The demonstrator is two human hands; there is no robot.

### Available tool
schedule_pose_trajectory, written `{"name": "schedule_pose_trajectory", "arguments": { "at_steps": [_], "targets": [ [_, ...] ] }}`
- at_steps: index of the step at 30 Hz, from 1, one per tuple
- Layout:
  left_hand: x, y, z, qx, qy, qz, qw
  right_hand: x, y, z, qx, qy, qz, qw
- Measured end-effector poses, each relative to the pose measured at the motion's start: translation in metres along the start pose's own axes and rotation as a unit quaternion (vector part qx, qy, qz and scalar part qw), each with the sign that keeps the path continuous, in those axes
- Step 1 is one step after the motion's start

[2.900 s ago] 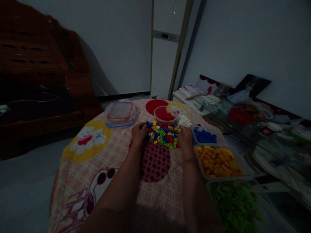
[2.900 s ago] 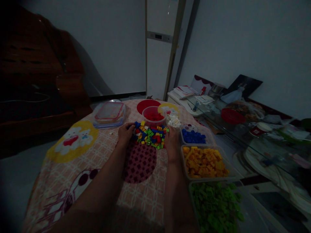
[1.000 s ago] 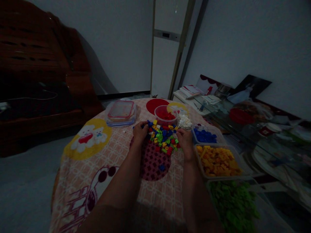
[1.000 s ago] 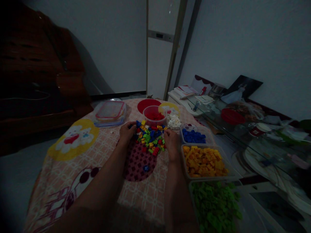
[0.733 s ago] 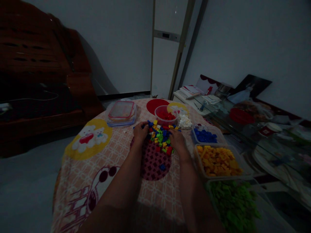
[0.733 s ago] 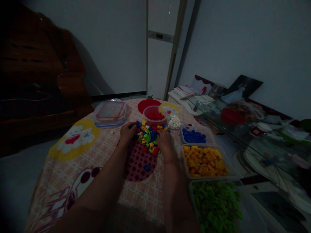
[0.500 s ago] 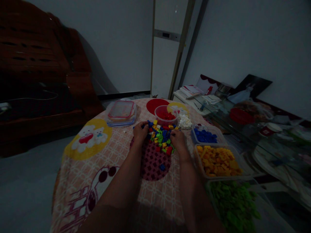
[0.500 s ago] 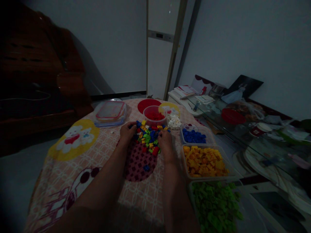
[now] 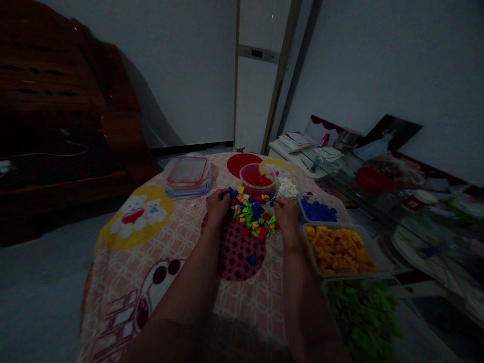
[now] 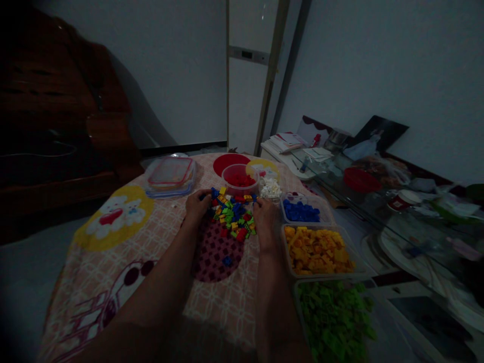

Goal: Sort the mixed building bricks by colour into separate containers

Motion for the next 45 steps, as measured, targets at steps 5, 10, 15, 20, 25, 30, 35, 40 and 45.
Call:
{"name": "schedule_pose_trajectory", "arguments": {
  "at_steps": [5, 10, 15, 20, 25, 30, 35, 40, 45],
  "targets": [
    [-0.002, -0.001, -0.001, -0.006, 0.009, 0.000, 1.000, 0.006, 0.024, 0.059, 0.049, 0.152, -0.017, 0.987],
    [-0.002, -0.002, -0.001, -0.012, 0.009, 0.003, 1.000, 0.023, 0.042, 0.097, 0.099, 0.262, -0.036, 0.959],
    [-0.002, -0.001, 0.000, -0.013, 0.015, 0.006, 1.000, 0.013, 0.028, 0.077, 0.047, 0.228, -0.003, 0.973],
    [0.000, -0.001, 0.000, -0.013, 0.006, 0.007, 1.000, 0.000, 0.010, 0.014, -0.022, 0.067, 0.018, 0.997],
    [0.001, 0.002, 0.001, -0.018, 0.007, 0.000, 1.000, 0.004, 0.011, -0.023, 0.007, -0.040, 0.047, 0.998],
    [0.000, -0.001, 0.000, -0.015, 0.009, 0.004, 1.000, 0.005, 0.011, -0.034, 0.024, -0.062, 0.078, 0.995],
    [-0.001, -0.002, -0.002, -0.008, 0.007, -0.001, 1.000, 0.002, 0.015, -0.034, 0.032, -0.049, 0.062, 0.996],
    [0.000, 0.000, -0.001, -0.009, 0.009, -0.009, 1.000, 0.003, 0.020, -0.034, 0.024, -0.033, 0.036, 0.998],
    [-0.001, -0.001, 0.000, -0.009, 0.012, -0.002, 1.000, 0.005, 0.022, -0.032, 0.027, -0.032, 0.024, 0.999]
  ]
}}
Point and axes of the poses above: each hand's wrist, its own x-axis away from the middle knuckle, its own z-axis out of the back of the hand, y = z × x, the point moved 10 cm from there along -x, towards the middle knuckle, and after that the axes turned 13 degrees about z, right-handed, at the moved point
